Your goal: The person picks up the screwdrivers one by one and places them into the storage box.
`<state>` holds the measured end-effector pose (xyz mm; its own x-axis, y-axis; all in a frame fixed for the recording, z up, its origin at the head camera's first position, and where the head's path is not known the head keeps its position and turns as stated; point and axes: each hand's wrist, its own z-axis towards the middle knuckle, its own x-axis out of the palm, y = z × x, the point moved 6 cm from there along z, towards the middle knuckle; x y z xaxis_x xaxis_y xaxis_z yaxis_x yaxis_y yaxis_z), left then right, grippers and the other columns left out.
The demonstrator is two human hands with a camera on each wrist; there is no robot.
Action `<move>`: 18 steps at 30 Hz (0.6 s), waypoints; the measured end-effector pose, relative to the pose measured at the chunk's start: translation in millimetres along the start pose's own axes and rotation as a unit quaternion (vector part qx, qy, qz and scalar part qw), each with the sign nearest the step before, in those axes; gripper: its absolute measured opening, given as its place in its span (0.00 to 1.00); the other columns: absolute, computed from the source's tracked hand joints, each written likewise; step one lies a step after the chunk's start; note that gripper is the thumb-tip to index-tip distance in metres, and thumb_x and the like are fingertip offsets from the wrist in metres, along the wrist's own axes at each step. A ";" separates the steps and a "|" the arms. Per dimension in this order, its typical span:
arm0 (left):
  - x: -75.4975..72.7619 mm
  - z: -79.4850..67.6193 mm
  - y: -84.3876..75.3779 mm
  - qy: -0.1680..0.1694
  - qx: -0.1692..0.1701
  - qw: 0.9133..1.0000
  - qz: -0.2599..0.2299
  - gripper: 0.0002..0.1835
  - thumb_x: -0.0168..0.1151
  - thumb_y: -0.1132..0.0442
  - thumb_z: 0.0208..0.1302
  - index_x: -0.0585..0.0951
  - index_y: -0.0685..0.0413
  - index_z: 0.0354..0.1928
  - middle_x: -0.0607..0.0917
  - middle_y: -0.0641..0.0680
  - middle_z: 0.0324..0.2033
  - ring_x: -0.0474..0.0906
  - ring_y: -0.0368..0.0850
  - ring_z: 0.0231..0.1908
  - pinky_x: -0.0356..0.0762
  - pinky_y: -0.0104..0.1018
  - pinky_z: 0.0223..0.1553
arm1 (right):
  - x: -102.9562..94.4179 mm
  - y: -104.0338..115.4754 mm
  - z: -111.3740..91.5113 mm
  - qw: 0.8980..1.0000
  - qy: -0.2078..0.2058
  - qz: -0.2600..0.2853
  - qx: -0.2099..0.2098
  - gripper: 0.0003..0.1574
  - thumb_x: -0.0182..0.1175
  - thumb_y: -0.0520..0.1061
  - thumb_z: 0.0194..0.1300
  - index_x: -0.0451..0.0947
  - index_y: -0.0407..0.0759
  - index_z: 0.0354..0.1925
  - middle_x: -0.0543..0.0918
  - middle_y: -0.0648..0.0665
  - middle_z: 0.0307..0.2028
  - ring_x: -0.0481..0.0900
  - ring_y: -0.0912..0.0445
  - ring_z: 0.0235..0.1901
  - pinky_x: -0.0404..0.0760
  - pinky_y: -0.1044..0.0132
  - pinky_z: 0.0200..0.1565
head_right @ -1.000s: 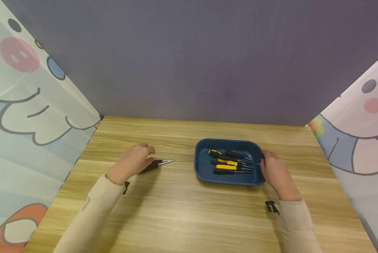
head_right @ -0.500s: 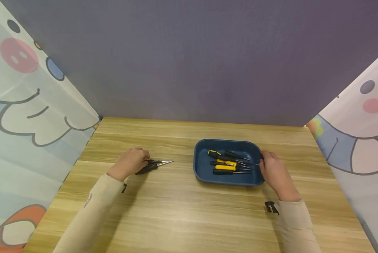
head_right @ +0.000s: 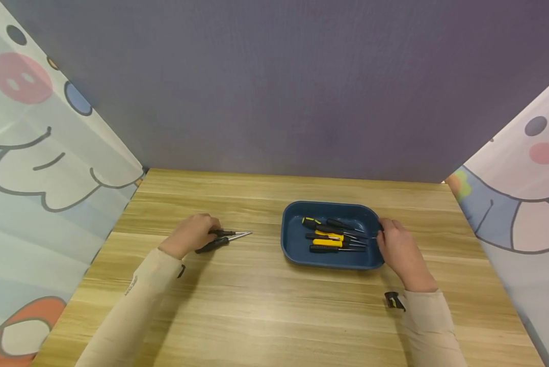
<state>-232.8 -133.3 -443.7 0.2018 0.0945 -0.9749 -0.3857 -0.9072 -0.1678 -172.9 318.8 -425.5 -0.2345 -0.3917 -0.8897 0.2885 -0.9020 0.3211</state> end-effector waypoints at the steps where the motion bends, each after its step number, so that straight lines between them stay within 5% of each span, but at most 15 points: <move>1: 0.0 0.7 -0.3 0.001 0.002 1.000 0.000 0.06 0.70 0.66 0.62 0.88 0.50 0.41 0.86 0.53 0.39 0.81 0.49 0.38 0.80 0.46 0.36 | 0.0 0.1 0.0 1.000 -0.001 -0.001 -0.001 0.19 0.60 0.26 0.62 0.73 0.17 0.50 0.79 0.24 0.36 0.79 0.42 0.27 0.79 0.47 0.27; 18: 1.4 8.9 -4.5 0.023 0.025 0.999 -0.016 0.02 0.67 0.67 0.65 0.87 0.55 0.38 0.84 0.53 0.35 0.75 0.43 0.30 0.76 0.39 0.33 | -0.1 1.3 1.4 1.000 0.007 0.007 0.010 0.18 0.59 0.25 0.63 0.72 0.16 0.51 0.79 0.24 0.37 0.78 0.43 0.26 0.78 0.51 0.24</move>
<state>-238.8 -125.4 -445.7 0.2560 0.1027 -0.9612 -0.4234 -0.8820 -0.2070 -173.8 317.5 -424.5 -0.2172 -0.4012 -0.8898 0.2721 -0.9004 0.3395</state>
